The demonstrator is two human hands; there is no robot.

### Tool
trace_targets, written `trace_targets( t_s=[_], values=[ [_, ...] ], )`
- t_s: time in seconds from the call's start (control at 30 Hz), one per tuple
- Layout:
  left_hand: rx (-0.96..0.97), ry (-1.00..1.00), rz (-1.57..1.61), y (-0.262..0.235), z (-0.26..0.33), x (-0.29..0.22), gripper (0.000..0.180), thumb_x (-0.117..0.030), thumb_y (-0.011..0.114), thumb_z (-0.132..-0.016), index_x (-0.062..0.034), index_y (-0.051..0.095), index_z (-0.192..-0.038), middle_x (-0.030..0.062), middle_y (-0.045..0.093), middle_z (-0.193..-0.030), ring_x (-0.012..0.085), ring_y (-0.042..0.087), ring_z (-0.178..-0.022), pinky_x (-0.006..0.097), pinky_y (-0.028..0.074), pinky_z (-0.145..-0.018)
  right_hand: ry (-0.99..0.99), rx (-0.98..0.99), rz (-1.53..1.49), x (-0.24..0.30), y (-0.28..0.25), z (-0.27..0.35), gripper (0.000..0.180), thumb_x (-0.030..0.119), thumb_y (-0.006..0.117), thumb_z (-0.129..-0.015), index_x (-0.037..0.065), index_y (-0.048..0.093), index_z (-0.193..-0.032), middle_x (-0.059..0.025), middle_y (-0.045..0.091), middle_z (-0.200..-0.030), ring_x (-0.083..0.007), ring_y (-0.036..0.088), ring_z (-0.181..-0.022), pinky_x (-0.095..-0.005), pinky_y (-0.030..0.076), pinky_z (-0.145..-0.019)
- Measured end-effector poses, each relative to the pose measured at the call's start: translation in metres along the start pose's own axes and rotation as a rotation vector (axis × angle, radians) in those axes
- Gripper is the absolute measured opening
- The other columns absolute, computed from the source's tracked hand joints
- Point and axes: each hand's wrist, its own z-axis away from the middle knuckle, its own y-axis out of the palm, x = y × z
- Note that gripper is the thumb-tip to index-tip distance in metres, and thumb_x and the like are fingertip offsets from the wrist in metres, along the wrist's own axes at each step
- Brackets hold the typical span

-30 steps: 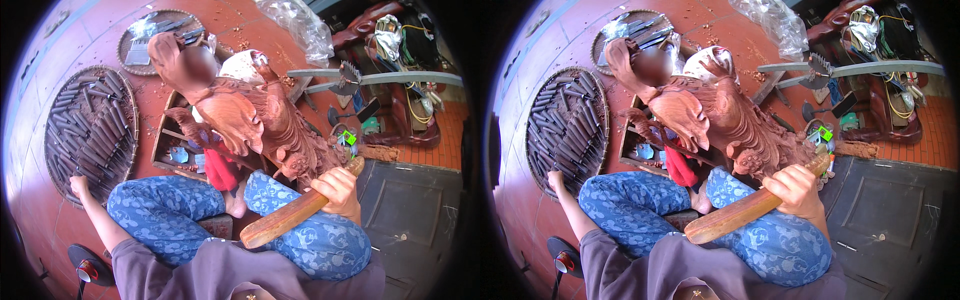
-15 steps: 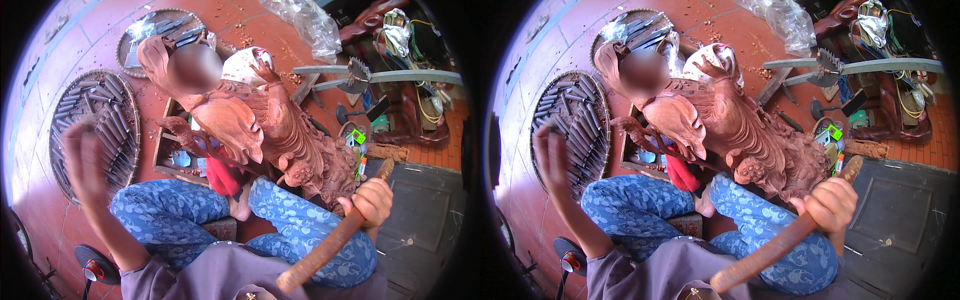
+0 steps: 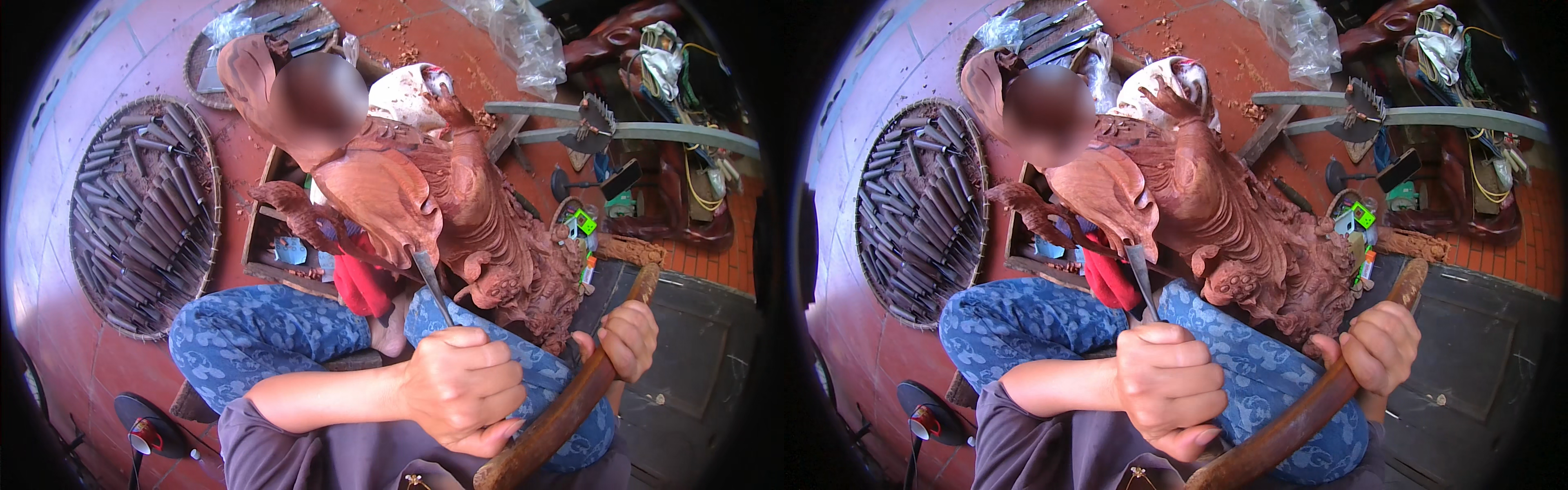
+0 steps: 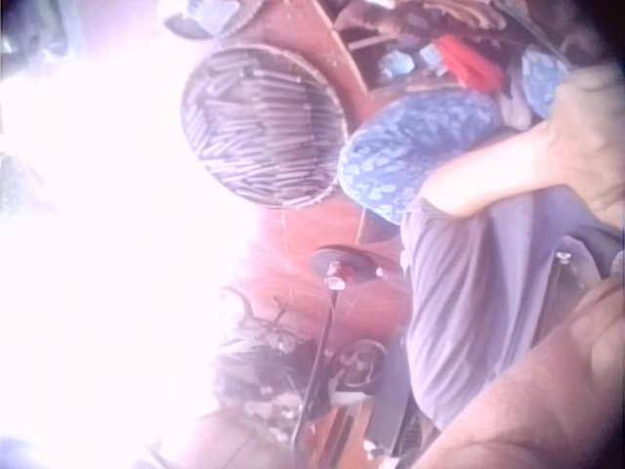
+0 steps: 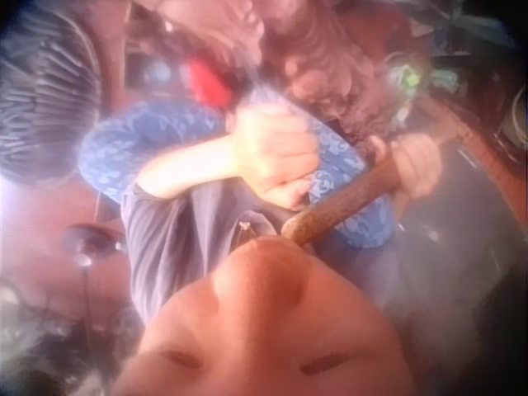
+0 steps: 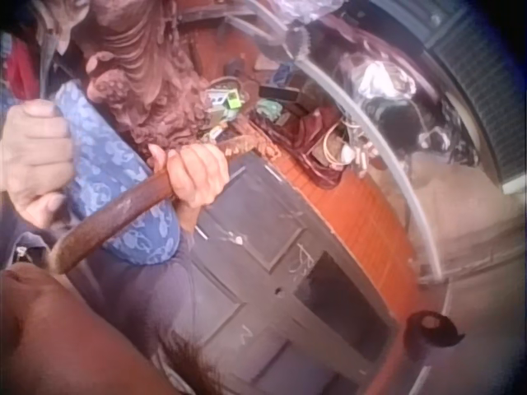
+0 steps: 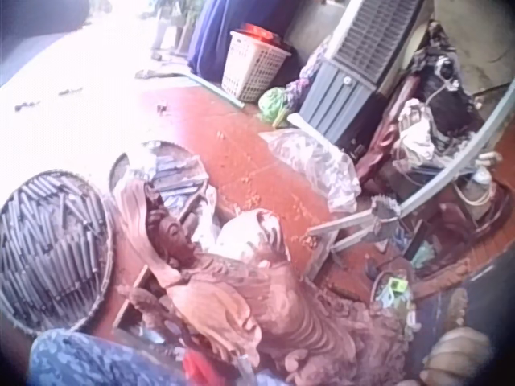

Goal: The person carves a wooden statue of a reclining figure using a chisel and mallet. They repeatedly strike the chisel to shape the wood, occasionally switching chisels from a nearby tray and brushing away wood shavings.

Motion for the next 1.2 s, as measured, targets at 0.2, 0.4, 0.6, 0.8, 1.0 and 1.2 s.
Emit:
trace_targets(
  t_s=[0.2, 0.4, 0.6, 0.8, 1.0, 1.2],
  values=[
    [-0.150, 0.061, 0.095, -0.003, 0.004, 0.011, 0.026, -0.034, 0.053, -0.073, -0.0086, 0.056, -0.065, 0.0050, 0.054, -0.070, 0.0196, 0.051, -0.060, 0.033, 0.034, -0.051, 0.045, 0.026, 0.005, 0.003, 0.003, -0.004, 0.033, 0.017, 0.085, -0.071, 0.009, 0.057, -0.083, -0.0048, 0.055, -0.073, -0.0212, 0.056, -0.061, -0.0344, 0.047, -0.050],
    [-0.170, 0.075, 0.184, -0.006, 0.005, 0.018, 0.027, -0.033, 0.050, -0.073, -0.0078, 0.055, -0.065, 0.0055, 0.053, -0.068, 0.0205, 0.050, -0.058, 0.034, 0.033, -0.052, 0.026, 0.052, 0.018, 0.003, 0.006, -0.005, 0.035, 0.022, 0.085, -0.073, 0.005, 0.054, -0.081, -0.0053, 0.055, -0.069, -0.0211, 0.056, -0.056, -0.0349, 0.047, -0.050],
    [-0.183, 0.015, 0.253, -0.012, 0.004, 0.016, 0.038, -0.035, 0.041, -0.084, -0.0085, 0.058, -0.062, 0.0042, 0.055, -0.063, 0.0188, 0.057, -0.058, 0.031, 0.039, -0.055, 0.038, 0.068, 0.023, 0.006, 0.009, -0.011, 0.035, 0.022, 0.085, -0.073, 0.006, 0.054, -0.081, -0.0047, 0.055, -0.068, -0.0210, 0.056, -0.056, -0.0345, 0.047, -0.050],
    [-0.250, 0.010, 0.273, -0.006, 0.000, 0.016, 0.023, -0.029, 0.050, -0.072, -0.0084, 0.054, -0.063, 0.0044, 0.048, -0.064, 0.0194, 0.045, -0.052, 0.034, 0.031, -0.050, 0.052, 0.076, 0.011, 0.006, 0.009, -0.013, 0.036, 0.024, 0.085, -0.072, 0.006, 0.054, -0.079, -0.0045, 0.054, -0.068, -0.0207, 0.055, -0.056, -0.0341, 0.046, -0.050],
    [-0.224, 0.048, 0.207, -0.001, -0.001, 0.020, 0.018, -0.026, 0.053, -0.071, -0.0090, 0.055, -0.063, 0.0035, 0.047, -0.064, 0.0194, 0.046, -0.054, 0.033, 0.031, -0.050, 0.012, 0.029, -0.039, 0.007, 0.003, -0.011, 0.037, 0.019, 0.084, -0.075, 0.004, 0.052, -0.086, -0.0066, 0.053, -0.068, -0.0204, 0.053, -0.054, -0.0336, 0.043, -0.048],
    [-0.164, 0.070, 0.180, -0.003, -0.002, 0.023, 0.017, -0.026, 0.055, -0.069, -0.0090, 0.056, -0.064, 0.0032, 0.048, -0.064, 0.0193, 0.047, -0.055, 0.033, 0.033, -0.049, 0.082, 0.033, 0.068, 0.009, -0.004, -0.002, 0.035, 0.013, 0.083, -0.074, 0.006, 0.050, -0.084, -0.0070, 0.054, -0.072, -0.0235, 0.054, -0.058, -0.0386, 0.048, -0.052]
  ],
)
